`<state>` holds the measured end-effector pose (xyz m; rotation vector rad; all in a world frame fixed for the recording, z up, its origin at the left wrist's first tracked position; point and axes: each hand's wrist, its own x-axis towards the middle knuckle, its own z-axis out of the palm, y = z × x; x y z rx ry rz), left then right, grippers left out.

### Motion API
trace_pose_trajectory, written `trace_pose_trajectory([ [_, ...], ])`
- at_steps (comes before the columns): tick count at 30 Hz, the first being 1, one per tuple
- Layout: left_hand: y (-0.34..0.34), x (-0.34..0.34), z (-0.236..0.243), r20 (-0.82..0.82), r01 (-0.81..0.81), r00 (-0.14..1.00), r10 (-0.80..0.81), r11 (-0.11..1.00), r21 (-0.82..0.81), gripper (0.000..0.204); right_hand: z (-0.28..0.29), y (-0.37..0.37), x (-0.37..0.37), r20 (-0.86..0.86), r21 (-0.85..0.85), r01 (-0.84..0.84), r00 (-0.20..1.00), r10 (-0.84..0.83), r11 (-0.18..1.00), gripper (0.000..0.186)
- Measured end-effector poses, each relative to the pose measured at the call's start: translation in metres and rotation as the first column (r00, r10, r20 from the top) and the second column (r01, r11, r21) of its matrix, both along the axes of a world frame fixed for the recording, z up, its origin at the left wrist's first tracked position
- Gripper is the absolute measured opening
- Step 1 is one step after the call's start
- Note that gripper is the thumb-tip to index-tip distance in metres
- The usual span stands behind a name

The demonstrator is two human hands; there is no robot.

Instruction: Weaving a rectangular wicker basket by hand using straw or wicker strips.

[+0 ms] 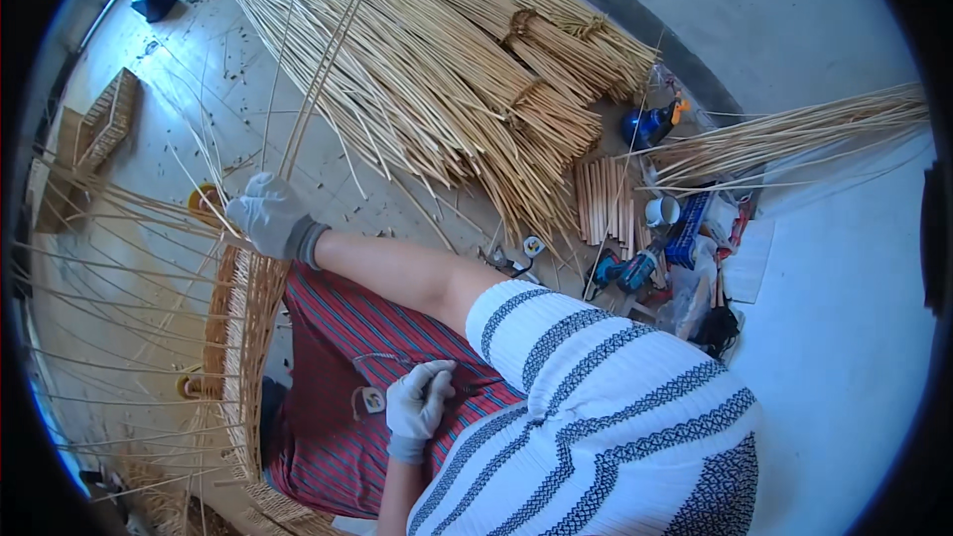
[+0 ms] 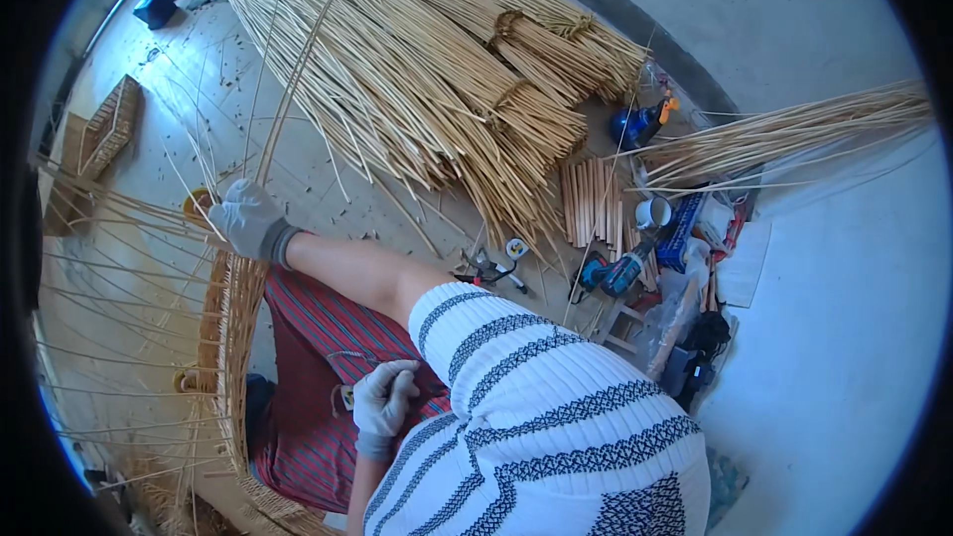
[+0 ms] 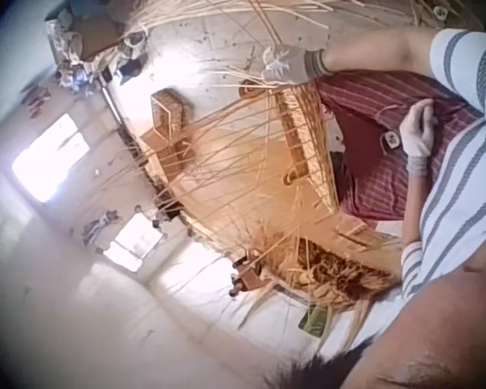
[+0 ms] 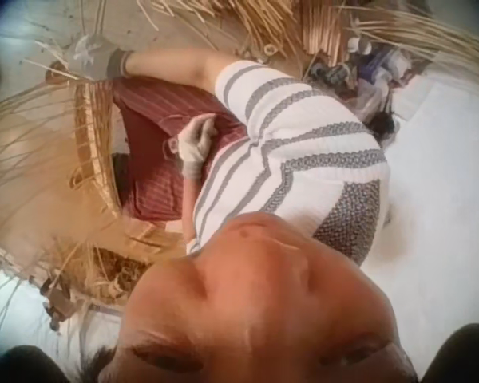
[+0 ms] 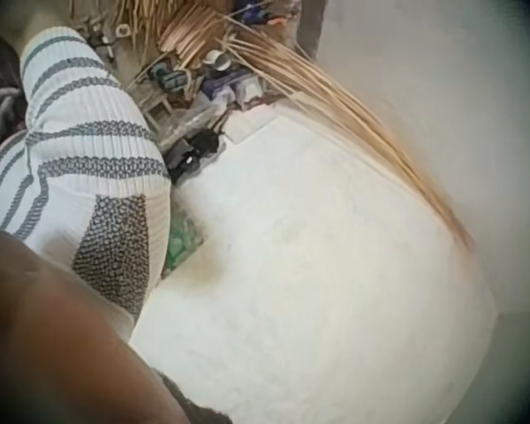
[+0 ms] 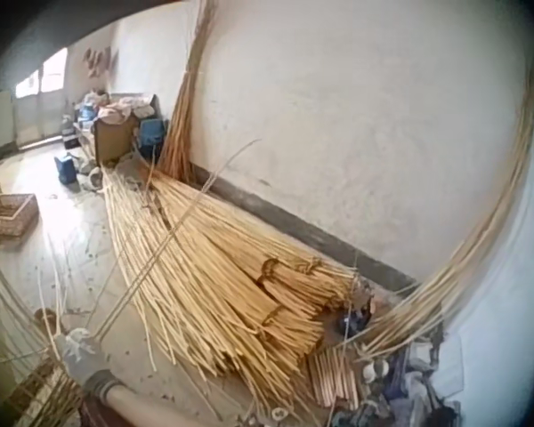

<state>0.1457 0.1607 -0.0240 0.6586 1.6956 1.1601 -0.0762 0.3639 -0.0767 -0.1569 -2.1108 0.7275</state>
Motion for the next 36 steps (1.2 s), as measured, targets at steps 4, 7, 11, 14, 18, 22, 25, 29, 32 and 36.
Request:
trace_pose_trajectory([
  [4, 0.012, -0.008, -0.011, 0.114, -0.190, 0.974, 0.194, 0.981, -0.048, 0.021, -0.007, -0.002, -0.004, -0.042, -0.147, -0.030, 0.999, 0.024, 0.989, 0.024],
  [7, 0.022, -0.012, -0.012, 0.150, -0.212, 0.964, 0.219, 0.975, -0.060, 0.022, -0.008, -0.001, -0.005, -0.023, -0.182, -0.019, 1.000, 0.015, 0.983, 0.024],
  [11, 0.021, -0.010, -0.010, 0.143, -0.226, 0.962, 0.235, 0.971, -0.076, 0.022, -0.006, 0.003, -0.002, -0.031, -0.116, -0.059, 0.998, 0.056, 0.991, 0.025],
  [14, 0.023, -0.010, -0.010, 0.124, -0.218, 0.967, 0.224, 0.974, -0.067, 0.023, -0.005, 0.006, -0.002, -0.039, -0.024, -0.064, 0.997, 0.063, 0.998, 0.026],
  [18, 0.023, -0.010, -0.008, 0.144, -0.249, 0.955, 0.260, 0.964, -0.089, 0.023, -0.007, 0.004, -0.003, -0.061, -0.027, -0.080, 0.995, 0.078, 0.996, 0.027],
  [22, 0.022, -0.011, -0.009, 0.141, -0.245, 0.956, 0.257, 0.965, -0.096, 0.022, -0.009, 0.006, -0.008, -0.111, 0.053, -0.080, 0.990, 0.085, 0.995, 0.031],
  [25, 0.027, -0.014, -0.007, 0.156, -0.200, 0.965, 0.211, 0.976, -0.087, 0.023, -0.008, 0.017, 0.002, -0.125, 0.056, -0.095, 0.987, 0.101, 0.994, 0.026],
  [29, 0.021, -0.015, -0.006, 0.157, -0.221, 0.959, 0.236, 0.969, -0.108, 0.023, -0.008, -0.003, 0.029, -0.218, -0.003, -0.182, 0.960, 0.177, 0.983, 0.013],
  [32, 0.020, -0.012, -0.003, 0.156, -0.226, 0.958, 0.241, 0.968, -0.111, 0.023, -0.034, -0.010, 0.078, -0.130, -0.095, -0.278, 0.955, 0.265, 0.956, 0.031],
  [36, 0.024, -0.012, -0.005, 0.186, -0.199, 0.960, 0.212, 0.976, -0.084, 0.023, -0.147, 0.015, 0.152, 0.434, -0.665, 0.073, 0.848, 0.305, 0.743, 0.028],
])
